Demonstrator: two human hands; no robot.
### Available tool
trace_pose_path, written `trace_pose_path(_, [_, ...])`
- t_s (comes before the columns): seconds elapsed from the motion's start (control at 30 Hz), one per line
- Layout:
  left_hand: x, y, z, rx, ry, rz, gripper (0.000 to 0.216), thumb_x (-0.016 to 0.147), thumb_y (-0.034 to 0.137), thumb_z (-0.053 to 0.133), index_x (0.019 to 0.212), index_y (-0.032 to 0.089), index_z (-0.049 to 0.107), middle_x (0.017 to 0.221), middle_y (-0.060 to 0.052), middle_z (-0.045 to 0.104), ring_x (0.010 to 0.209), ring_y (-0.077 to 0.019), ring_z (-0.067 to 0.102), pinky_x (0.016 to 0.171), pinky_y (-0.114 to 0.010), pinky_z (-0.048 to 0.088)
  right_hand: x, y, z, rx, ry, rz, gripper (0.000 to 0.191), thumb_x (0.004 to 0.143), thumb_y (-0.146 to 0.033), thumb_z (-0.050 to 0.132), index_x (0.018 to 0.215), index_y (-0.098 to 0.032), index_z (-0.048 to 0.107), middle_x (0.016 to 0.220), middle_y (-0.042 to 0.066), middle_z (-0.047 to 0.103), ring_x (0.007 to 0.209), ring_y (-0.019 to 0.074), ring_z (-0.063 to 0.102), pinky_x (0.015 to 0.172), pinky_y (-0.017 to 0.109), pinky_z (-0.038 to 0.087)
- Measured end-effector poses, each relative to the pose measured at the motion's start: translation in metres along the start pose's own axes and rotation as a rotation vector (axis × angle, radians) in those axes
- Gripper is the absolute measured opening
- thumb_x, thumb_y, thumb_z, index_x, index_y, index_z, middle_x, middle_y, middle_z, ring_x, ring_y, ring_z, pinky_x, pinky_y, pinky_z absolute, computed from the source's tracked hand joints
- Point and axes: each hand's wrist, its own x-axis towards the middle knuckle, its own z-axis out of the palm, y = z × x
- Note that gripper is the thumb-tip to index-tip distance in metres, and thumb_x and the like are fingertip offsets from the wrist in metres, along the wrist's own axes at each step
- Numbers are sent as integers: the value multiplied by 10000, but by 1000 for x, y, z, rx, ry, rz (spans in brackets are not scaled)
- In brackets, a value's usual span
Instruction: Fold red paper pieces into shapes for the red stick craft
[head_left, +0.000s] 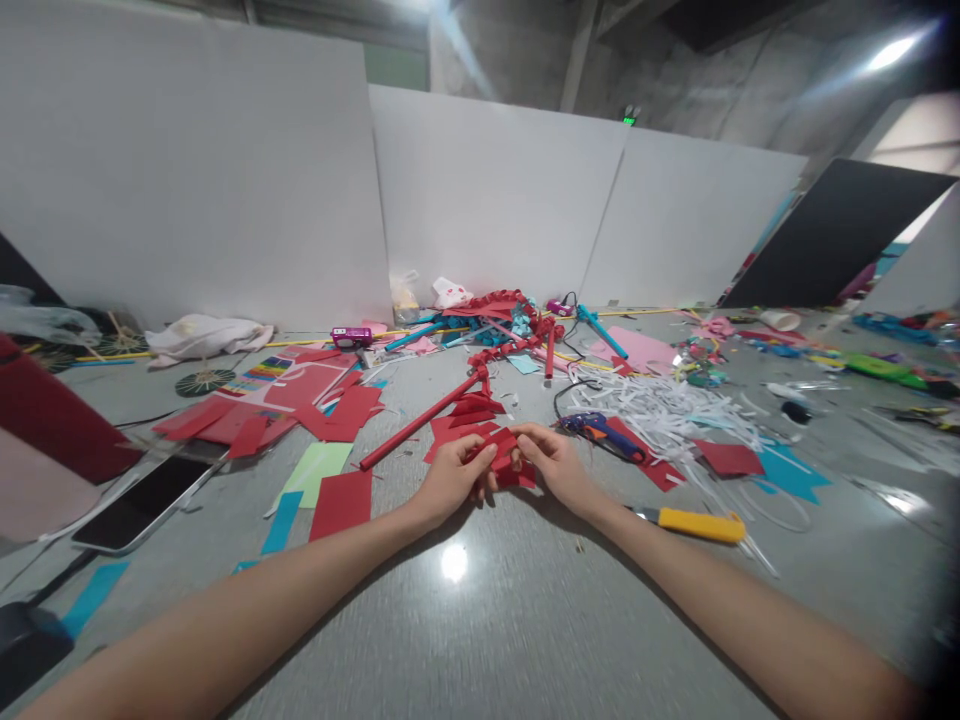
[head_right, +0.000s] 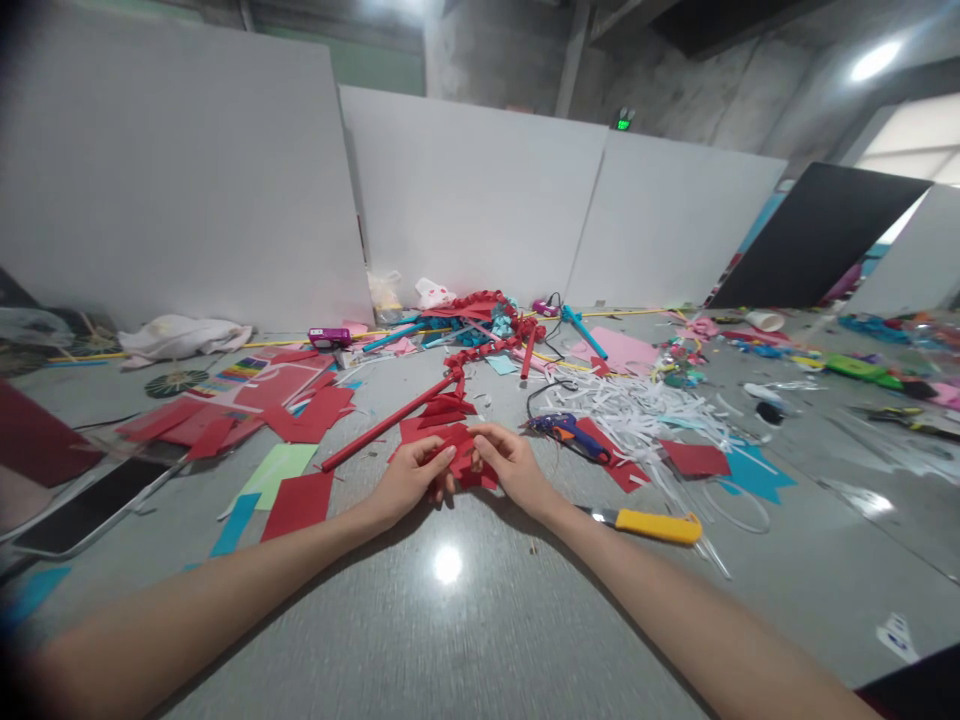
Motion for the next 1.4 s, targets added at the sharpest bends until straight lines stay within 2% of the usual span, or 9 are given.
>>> trace_pose_path(0.1, [0,0,0,-2,14,11,407,950,563,557,877,163,570,609,-13,661,420,-106,573,410,-199,412,1,1,-3,10,-20,14,408,946,-540,610,1104,-168,669,715,-3,610,667,151,575,675,291,488])
trace_pose_path(0.4, [1,-2,-1,11,17,7,400,950,558,562,879,164,570,608,-10,665,425,-107,579,409,-195,393,2,0,-4,-7,-40,38,407,918,-533,652,1054,-152,698,726,-7,622,664,139,562,677,275,467])
trace_pose_path(0.67, [0,-2,0,58,3,18,395,950,543,569,860,159,585,598,-12,664,420,-104,572,411,-197,388,3,0,-1,-21,-53,51,364,913,-524,663,937,-163,691,741,8,648,641,135,557,634,264,468])
trace_pose_path(0.83, [0,-2,-1,58,-3,10,396,946,554,567,861,167,571,599,-6,661,425,-105,574,415,-199,386,4,1,-2,-65,-40,38,383,917,-538,652,824,-167,676,693,-1,615,619,132,533,620,260,454])
trace_pose_path(1.0, [1,-4,-1,23,-8,1,390,951,557,556,865,176,542,589,1,653,423,-111,581,407,-197,388,4,1,-4,-35,-55,27,402,957,-543,592,856,-165,688,728,12,620,651,143,546,635,270,449])
trace_pose_path(1.17, [0,-1,0,37,-8,-6,360,955,525,565,877,174,558,586,5,649,415,-103,565,403,-188,387,4,1,-4,-35,-40,35,362,927,-519,647,894,-164,704,709,-3,603,636,132,529,629,262,441])
trace_pose_path(1.4, [0,0,0,52,-6,12,395,944,554,569,882,165,578,594,-3,654,411,-96,547,408,-187,381,3,1,-3,-38,-28,74,404,896,-552,667,923,-151,712,706,1,615,592,118,507,564,245,417])
